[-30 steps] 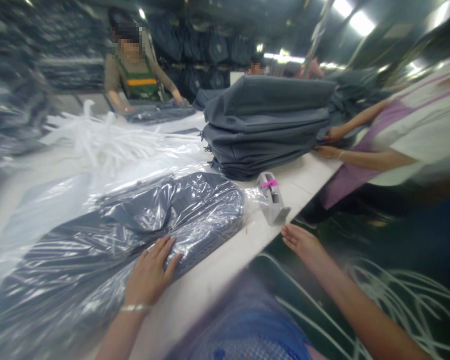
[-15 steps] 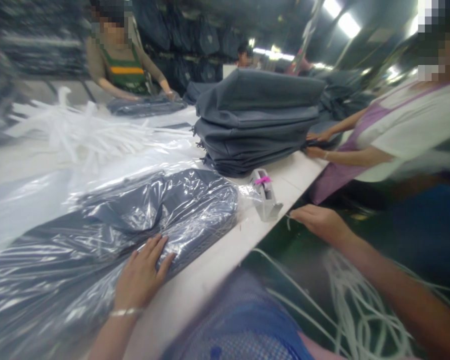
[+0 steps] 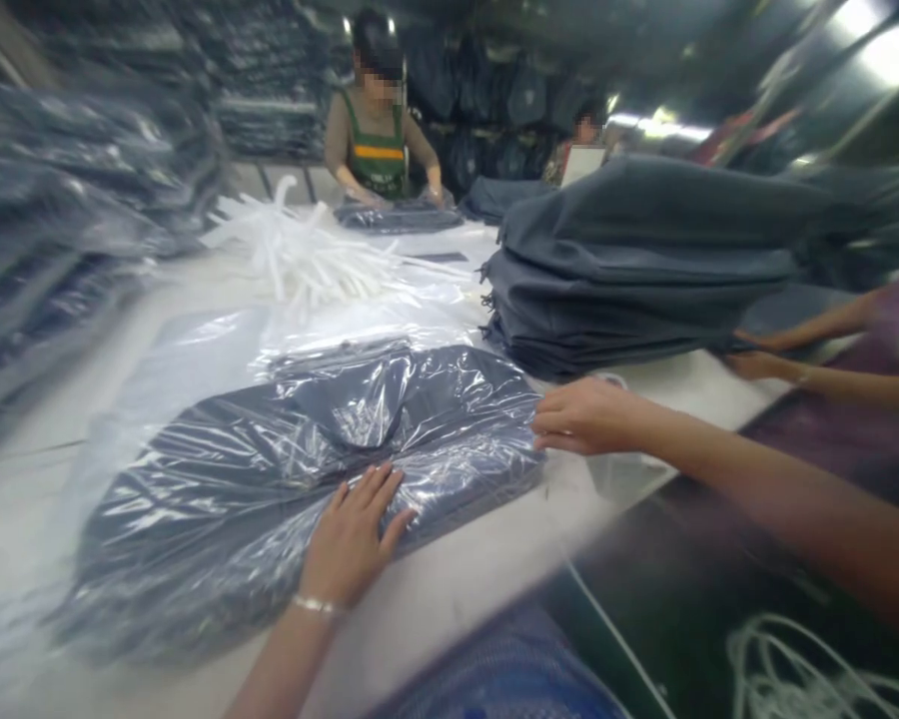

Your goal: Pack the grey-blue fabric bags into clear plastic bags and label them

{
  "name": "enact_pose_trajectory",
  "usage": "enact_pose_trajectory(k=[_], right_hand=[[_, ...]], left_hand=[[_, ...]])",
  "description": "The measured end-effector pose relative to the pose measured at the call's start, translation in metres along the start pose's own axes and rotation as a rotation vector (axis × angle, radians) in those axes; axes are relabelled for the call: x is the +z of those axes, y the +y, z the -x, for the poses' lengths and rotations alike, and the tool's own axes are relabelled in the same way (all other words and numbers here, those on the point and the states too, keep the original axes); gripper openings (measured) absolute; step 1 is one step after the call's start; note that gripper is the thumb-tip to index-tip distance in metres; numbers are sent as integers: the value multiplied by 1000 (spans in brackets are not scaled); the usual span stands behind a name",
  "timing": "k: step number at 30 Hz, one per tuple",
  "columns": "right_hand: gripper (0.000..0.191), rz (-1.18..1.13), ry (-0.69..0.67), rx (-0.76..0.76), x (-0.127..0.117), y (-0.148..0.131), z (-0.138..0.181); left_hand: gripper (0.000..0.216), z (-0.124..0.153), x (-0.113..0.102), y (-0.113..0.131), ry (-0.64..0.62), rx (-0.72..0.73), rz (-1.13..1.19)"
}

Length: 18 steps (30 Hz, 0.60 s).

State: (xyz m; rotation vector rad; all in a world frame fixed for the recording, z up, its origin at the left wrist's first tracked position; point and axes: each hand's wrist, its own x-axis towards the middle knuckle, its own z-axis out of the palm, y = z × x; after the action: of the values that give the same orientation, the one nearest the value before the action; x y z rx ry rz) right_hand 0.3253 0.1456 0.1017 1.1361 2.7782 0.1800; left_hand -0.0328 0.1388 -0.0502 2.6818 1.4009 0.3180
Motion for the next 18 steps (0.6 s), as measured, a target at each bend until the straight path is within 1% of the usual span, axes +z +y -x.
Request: enact_pose_trajectory(k=[5,9,11,13,18], right_hand=[[30,-35,-143,-83,15,23,-48],[27,30,-258,-105,29,34,-77],[26,54,-284,-105,32,38,-86],[25,56,-283,-97,33,42,-91],[25,102,-300,-30,35,44,-99]], left_hand=[[54,3,0,3,10,-13,5],[54,5,0,5,15,-30,21],[54,6,0,5,21,-33,31],[54,7,0,5,28,-31,36],[55,8,1,6,42,-22,26]])
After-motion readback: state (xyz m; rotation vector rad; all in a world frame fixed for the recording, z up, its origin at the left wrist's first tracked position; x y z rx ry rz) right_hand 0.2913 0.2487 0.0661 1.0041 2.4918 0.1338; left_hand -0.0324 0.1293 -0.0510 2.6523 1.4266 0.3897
